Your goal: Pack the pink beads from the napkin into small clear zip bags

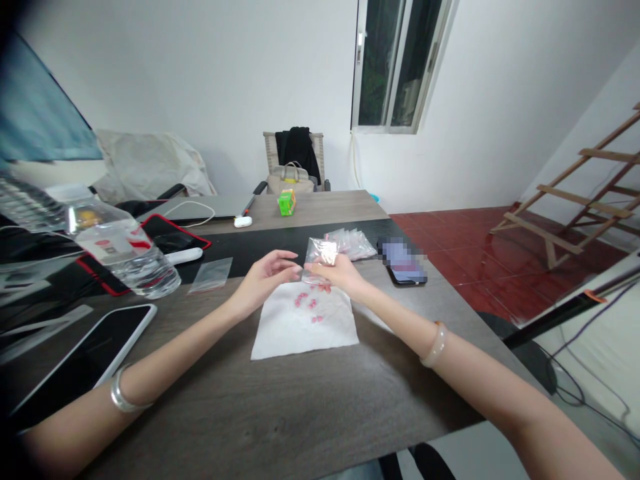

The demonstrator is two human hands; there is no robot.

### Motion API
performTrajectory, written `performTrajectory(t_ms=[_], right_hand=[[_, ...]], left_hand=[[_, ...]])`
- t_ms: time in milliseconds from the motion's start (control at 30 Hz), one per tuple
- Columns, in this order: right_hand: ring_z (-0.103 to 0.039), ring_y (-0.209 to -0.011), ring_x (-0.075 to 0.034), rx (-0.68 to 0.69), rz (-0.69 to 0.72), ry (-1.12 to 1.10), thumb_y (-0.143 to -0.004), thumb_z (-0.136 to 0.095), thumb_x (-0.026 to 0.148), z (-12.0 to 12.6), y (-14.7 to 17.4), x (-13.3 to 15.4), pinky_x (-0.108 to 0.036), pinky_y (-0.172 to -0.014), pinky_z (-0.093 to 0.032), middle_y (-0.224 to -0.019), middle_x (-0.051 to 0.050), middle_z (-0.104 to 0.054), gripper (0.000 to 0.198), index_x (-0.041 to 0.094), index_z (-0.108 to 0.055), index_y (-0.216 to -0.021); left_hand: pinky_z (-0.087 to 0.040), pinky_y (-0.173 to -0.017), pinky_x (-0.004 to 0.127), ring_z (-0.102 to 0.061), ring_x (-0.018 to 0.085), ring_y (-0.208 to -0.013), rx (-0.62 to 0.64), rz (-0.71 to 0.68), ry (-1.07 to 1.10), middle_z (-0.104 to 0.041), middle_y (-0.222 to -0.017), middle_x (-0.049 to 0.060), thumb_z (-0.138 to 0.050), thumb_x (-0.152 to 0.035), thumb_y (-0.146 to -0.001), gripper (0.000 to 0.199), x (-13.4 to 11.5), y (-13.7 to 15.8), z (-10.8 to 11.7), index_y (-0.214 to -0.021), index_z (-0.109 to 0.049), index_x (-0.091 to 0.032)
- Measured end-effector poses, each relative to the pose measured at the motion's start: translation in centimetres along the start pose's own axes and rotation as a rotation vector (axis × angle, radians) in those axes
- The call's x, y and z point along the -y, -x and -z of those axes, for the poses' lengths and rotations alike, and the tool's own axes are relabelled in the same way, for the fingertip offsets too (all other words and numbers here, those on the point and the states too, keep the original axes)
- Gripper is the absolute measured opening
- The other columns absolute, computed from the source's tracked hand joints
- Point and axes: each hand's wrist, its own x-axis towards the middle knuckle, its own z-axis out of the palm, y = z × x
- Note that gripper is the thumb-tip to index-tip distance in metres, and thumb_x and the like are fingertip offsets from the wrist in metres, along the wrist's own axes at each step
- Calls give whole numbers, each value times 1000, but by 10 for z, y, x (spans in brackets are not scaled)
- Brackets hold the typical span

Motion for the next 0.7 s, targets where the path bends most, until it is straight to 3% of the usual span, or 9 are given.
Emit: performTrajectory(t_ms=[167,300,433,600,700], right_hand=[[-57,-52,-9,150,-94,-93,-71,-76,31,-25,-27,13,-18,-40,-43,-64,-1,-64,22,17,-60,-76],[-60,-53,-10,199,-149,-111,-69,-77,22,-49,-50,20,-20,-44,-47,-69,-2,-67,25,15,-59,-85],[-62,-54,-12,285,-85,-45,-72,-75,19,-75,-74,22,-20,-43,-46,-64,-1,-66,26,13,-58,-90],[-59,-47,-10,309,-31,42,-75,-72,16,-104,-97,26,-17,-39,-44,-57,3,-63,21,15,-55,-87],[-56,-43,-9,278,-22,112,-72,-75,17,-119,-106,22,-18,-37,-45,-53,6,-58,29,15,-52,-89]], left_hand=[[-48,-71,31,-67,18,-75,-100,206,-54,-69,-79,4,-73,-25,-67,41,-26,-12,45,-100,-50,-17],[-44,-64,27,-66,18,-72,-123,329,-146,-69,-81,4,-78,-38,-61,47,-37,-18,78,-96,-54,-17],[-41,-60,25,-66,20,-74,-130,423,-170,-70,-84,4,-79,-44,-58,52,-30,-23,97,-97,-57,-18],[-40,-58,23,-64,15,-63,-269,423,-112,-67,-74,1,-75,-22,-61,45,-19,-27,111,-102,-57,-18],[-42,-58,24,-60,11,-56,-332,400,-112,-67,-76,0,-70,-14,-62,44,-10,-29,121,-104,-56,-18]])
